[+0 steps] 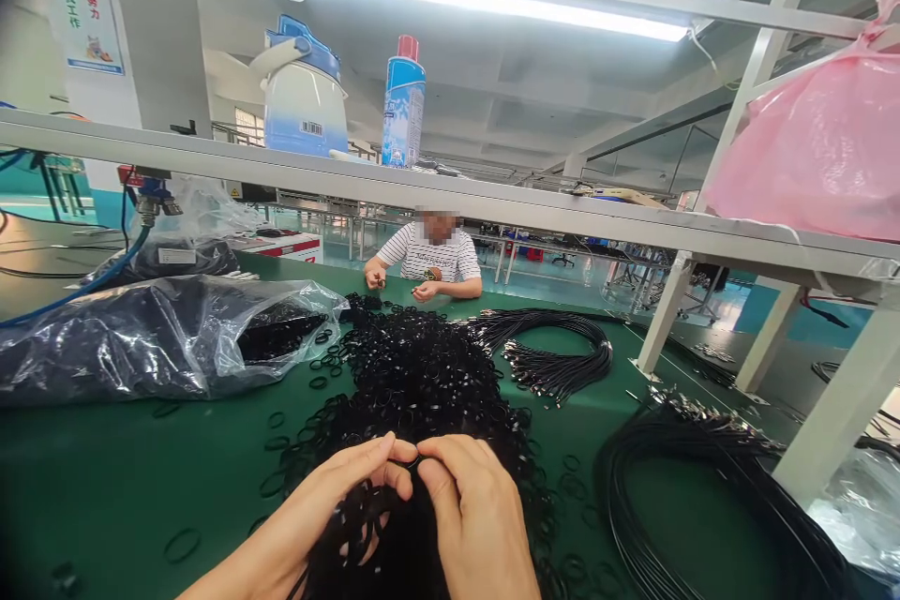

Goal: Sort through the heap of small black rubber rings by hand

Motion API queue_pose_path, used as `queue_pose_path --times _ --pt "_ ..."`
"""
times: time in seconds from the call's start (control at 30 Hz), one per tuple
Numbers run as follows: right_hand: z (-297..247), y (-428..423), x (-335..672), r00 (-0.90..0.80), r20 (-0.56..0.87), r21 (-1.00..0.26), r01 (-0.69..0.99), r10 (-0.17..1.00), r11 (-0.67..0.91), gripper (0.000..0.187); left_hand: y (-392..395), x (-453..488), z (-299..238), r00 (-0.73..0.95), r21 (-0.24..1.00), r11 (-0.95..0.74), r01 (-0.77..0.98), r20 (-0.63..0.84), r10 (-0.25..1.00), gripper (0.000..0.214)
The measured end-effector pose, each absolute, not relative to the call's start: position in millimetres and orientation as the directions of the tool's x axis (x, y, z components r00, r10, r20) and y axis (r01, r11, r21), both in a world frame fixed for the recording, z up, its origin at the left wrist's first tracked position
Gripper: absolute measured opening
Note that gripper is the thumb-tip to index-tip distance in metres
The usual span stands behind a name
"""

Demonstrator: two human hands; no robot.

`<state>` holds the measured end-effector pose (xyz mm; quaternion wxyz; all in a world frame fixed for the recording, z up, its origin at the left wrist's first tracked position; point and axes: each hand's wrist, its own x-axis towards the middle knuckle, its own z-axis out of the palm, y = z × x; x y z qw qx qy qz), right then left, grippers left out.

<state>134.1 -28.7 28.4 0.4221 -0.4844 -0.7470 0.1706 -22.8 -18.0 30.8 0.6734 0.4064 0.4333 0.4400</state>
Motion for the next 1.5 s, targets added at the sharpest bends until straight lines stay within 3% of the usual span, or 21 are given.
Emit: queue_pose_path --times 0.13,0.3,0.4,0.8,0.97,1.2,1.37,1.5 --pt "35.7 -34.9 124.4 -0.29 0.386 -0.737 0.475 0.876 0.481 0.017 -17.6 -21.6 28.9 0.316 0.906 0.316 -0.28 -0.224 0.922 0.041" --pt "26.5 -25.2 133.6 -0.088 0.321 -0.856 0.4 0.943 0.328 0.014 -14.3 -23.3 27.0 0.38 0.938 0.297 -0.179 -0.213 0.9 0.03" --pt "22.4 -20.6 140.0 -0.08 0.277 -0.9 0.326 0.957 0.288 0.012 -13.1 -24.2 25.7 0.387 0.953 0.27 -0.137 -0.2 0.9 0.027" --pt "17.1 -17.9 137.8 -0.116 0.278 -0.921 0.251 0.954 0.299 0.008 -15.8 -22.5 31.5 0.267 0.983 0.16 -0.084 -0.133 0.955 0.02" --pt "16.1 -19.4 130.5 -0.189 0.194 -0.972 0.098 0.962 0.215 0.021 -12.9 -23.3 31.4 0.227 0.987 0.121 -0.104 -0.095 0.969 0.021" --pt "11.4 -12.4 138.6 -0.061 0.17 -0.973 0.146 0.983 0.178 0.014 -10.3 -32.3 30.1 0.153 0.971 0.162 -0.174 -0.136 0.979 0.014" --pt "17.7 -14.4 138.5 -0.096 0.203 -0.968 0.128 0.974 0.214 0.011 -13.0 -31.2 37.5 0.214 0.986 0.135 -0.1 -0.111 0.971 0.011" --pt "18.7 -16.3 135.0 -0.147 0.154 -0.983 0.078 0.977 0.167 0.022 -12.5 -26.4 32.7 0.245 0.994 0.075 -0.075 -0.055 0.968 0.018"
